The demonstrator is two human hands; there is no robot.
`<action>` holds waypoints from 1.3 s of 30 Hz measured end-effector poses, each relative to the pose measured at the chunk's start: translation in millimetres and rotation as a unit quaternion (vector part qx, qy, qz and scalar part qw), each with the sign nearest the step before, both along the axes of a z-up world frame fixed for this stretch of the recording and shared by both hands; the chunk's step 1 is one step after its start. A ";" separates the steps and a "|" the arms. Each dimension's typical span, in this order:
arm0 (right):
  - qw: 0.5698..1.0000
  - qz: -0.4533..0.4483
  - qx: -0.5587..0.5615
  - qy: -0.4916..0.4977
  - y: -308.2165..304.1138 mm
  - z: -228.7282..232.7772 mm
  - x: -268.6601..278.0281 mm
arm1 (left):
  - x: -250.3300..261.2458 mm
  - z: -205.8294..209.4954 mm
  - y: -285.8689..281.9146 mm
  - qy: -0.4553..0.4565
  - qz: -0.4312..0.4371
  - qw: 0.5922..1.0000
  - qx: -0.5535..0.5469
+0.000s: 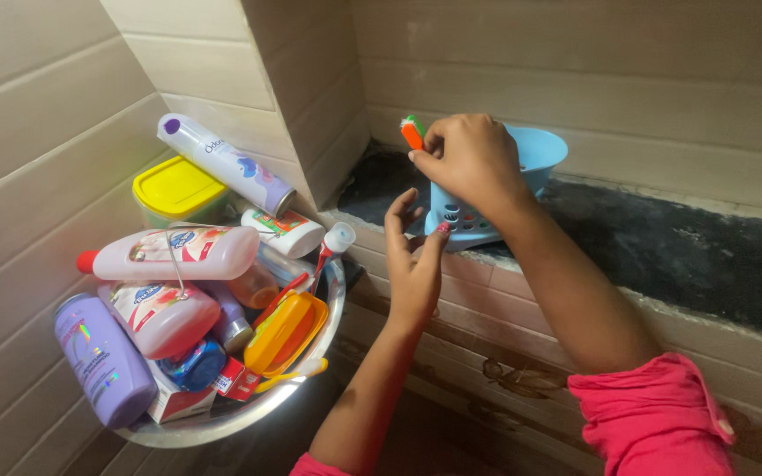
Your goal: The person moves several bathroom items from a shelf into a metal tray, including a purple shampoo bottle, a white deodorant spray, and a red bathroom cleaner. They then remove toothpaste and multiple toothbrushes from a blue holder and place them into the tray. Finally, they wipe the shelf with a red cloth.
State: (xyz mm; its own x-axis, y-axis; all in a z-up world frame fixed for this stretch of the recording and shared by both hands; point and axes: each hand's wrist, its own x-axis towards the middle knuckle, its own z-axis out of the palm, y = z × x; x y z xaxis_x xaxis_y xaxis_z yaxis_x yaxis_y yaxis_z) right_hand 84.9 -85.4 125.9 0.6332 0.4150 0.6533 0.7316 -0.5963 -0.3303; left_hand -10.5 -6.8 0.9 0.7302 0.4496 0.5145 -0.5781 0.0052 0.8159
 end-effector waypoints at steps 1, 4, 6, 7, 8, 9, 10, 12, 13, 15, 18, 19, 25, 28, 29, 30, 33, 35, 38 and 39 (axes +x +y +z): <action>1.000 0.002 0.007 0.004 -1.5 0.5 -2.0 | -1.5 -0.1 0.8 -0.006 0.010 1.000 0.015; 0.999 0.030 0.035 -0.013 -7.2 5.0 -6.6 | -6.0 1.5 5.0 -0.015 0.029 0.998 0.047; 0.997 0.043 0.048 -0.031 -12.4 8.0 -9.5 | -9.2 2.5 5.5 -0.006 0.029 0.999 0.045; 0.997 0.050 0.054 -0.039 -15.1 8.9 -11.6 | -11.3 3.1 5.6 -0.004 0.034 0.998 0.055; 0.994 0.066 0.068 -0.047 -18.3 9.4 -14.5 | -13.9 4.0 5.7 -0.002 0.039 0.997 0.065; 0.992 0.080 0.084 -0.057 -22.0 10.2 -17.8 | -15.6 5.8 6.2 -0.001 0.044 0.996 0.076; 0.988 0.095 0.099 -0.067 -24.8 11.4 -21.3 | -17.4 7.9 6.4 -0.001 0.048 0.995 0.083; 0.987 0.086 0.101 -0.086 -30.8 16.0 -27.8 | -20.9 11.6 5.4 0.000 0.056 0.994 0.096; 0.987 0.081 0.103 -0.095 -34.0 18.9 -31.5 | -22.8 13.5 4.9 -0.002 0.060 0.993 0.103; 0.983 0.082 0.130 -0.103 -41.0 23.2 -41.8 | -26.6 17.1 3.4 -0.009 0.067 0.991 0.117; 0.976 0.082 0.160 -0.125 -53.4 29.5 -58.7 | -31.0 22.3 1.1 -0.029 0.072 0.988 0.132; 0.973 0.082 0.169 -0.135 -57.4 31.7 -64.3 | -32.6 24.2 0.2 -0.038 0.081 0.986 0.144; 0.956 0.086 0.180 -0.217 -84.3 43.3 -101.8 | -44.7 39.9 -6.6 -0.127 0.137 0.957 0.222; 0.951 0.091 0.211 -0.209 -93.4 41.0 -121.7 | -51.9 48.1 -9.5 -0.142 0.166 0.937 0.274; 0.953 0.095 0.222 -0.184 -95.1 40.2 -124.5 | -55.6 49.7 -9.8 -0.144 0.162 0.932 0.289; 0.954 0.100 0.233 -0.159 -97.0 38.8 -126.1 | -58.5 50.9 -10.5 -0.146 0.158 0.928 0.305; 0.951 0.151 0.249 -0.104 -100.5 28.0 -123.5 | -67.7 47.8 -13.2 -0.134 0.087 0.938 0.306; 0.939 0.202 0.273 -0.045 -98.1 16.0 -115.0 | -74.5 39.4 -14.3 -0.093 0.041 0.956 0.276; 0.912 0.259 0.311 0.071 -92.3 -6.7 -99.7 | -81.8 19.2 -10.5 -0.035 -0.052 0.974 0.217; 0.909 0.262 0.308 0.098 -90.1 -15.9 -96.6 | -82.9 11.7 -8.2 -0.017 -0.086 0.977 0.195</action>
State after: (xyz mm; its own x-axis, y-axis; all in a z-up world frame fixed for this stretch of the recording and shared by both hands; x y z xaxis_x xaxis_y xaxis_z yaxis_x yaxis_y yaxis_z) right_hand -11.8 -175.5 110.0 0.5837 0.2868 0.7596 0.7526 0.1601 -0.6387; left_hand -93.4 -15.0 12.6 0.7573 0.0871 0.6473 -0.6229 -0.2018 0.7558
